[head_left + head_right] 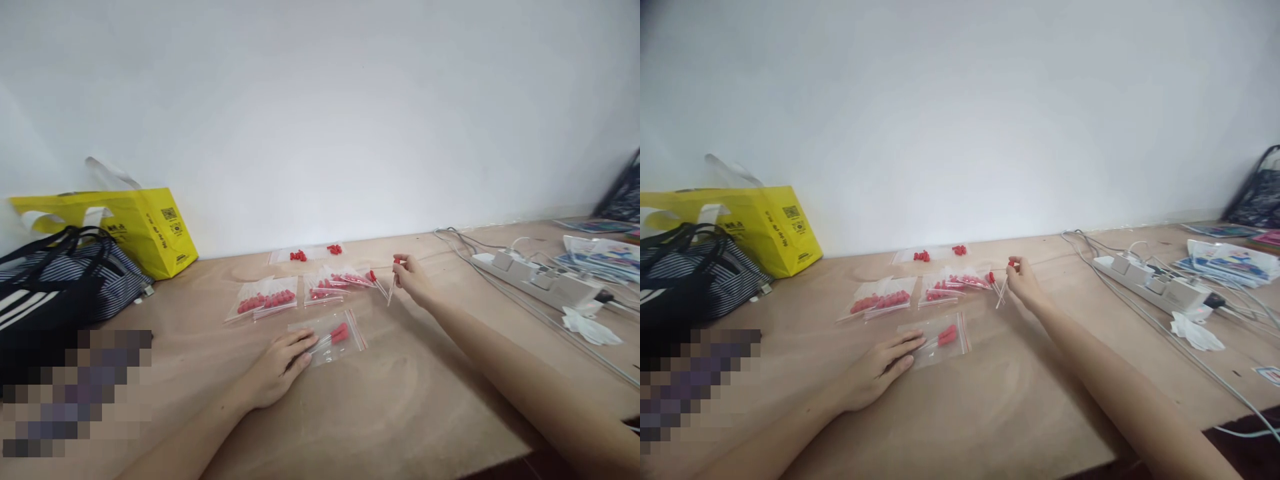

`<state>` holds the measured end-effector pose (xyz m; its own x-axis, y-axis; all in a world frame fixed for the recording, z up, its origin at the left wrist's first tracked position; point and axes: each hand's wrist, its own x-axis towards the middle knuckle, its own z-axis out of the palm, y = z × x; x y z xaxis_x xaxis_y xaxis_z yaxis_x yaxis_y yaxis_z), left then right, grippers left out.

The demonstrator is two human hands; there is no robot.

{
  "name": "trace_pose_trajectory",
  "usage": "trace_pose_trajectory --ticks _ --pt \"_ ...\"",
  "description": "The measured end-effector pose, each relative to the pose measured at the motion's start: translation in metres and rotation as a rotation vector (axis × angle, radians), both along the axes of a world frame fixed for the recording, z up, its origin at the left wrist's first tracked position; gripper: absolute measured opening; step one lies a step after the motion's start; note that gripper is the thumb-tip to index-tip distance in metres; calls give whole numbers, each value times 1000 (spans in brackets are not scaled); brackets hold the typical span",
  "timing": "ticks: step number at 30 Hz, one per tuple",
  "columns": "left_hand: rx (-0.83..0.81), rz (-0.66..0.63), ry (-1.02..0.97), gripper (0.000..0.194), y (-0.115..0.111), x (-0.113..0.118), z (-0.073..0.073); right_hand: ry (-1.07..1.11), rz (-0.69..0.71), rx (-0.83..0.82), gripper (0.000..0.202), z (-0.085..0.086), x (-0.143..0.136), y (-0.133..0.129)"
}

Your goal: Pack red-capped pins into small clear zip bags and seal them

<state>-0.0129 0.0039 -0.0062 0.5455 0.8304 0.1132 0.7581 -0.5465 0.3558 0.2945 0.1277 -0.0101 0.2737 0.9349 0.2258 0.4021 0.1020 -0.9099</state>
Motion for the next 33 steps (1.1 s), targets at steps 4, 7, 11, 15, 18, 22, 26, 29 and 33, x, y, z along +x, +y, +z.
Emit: trace_pose_trajectory --ticks 4,7,11,15,18,22,26,29,33 --pt "28 -7 -15 35 2 0 -4 321 142 136 32 -13 -26 -37" --pt "22 -1 -21 35 2 1 -4 395 154 121 30 -21 -43 -50" --pt "10 -7 -17 36 1 1 -2 467 151 81 30 -24 -53 -53" --pt "9 -10 -4 37 0 1 -1 570 185 24 29 -24 -60 -60" --pt "6 1 7 37 -1 2 0 680 228 -56 27 -22 -67 -70" --pt "8 3 7 37 -1 2 0 680 319 -135 26 -18 -72 -84" --pt "14 3 -2 37 0 2 -1 437 487 -208 28 -15 -70 -91" --pt "23 3 -6 37 1 1 -2 312 632 -259 29 -14 -67 -89" --pt "32 -4 3 37 1 0 -3 238 744 -274 29 -14 -63 -85"
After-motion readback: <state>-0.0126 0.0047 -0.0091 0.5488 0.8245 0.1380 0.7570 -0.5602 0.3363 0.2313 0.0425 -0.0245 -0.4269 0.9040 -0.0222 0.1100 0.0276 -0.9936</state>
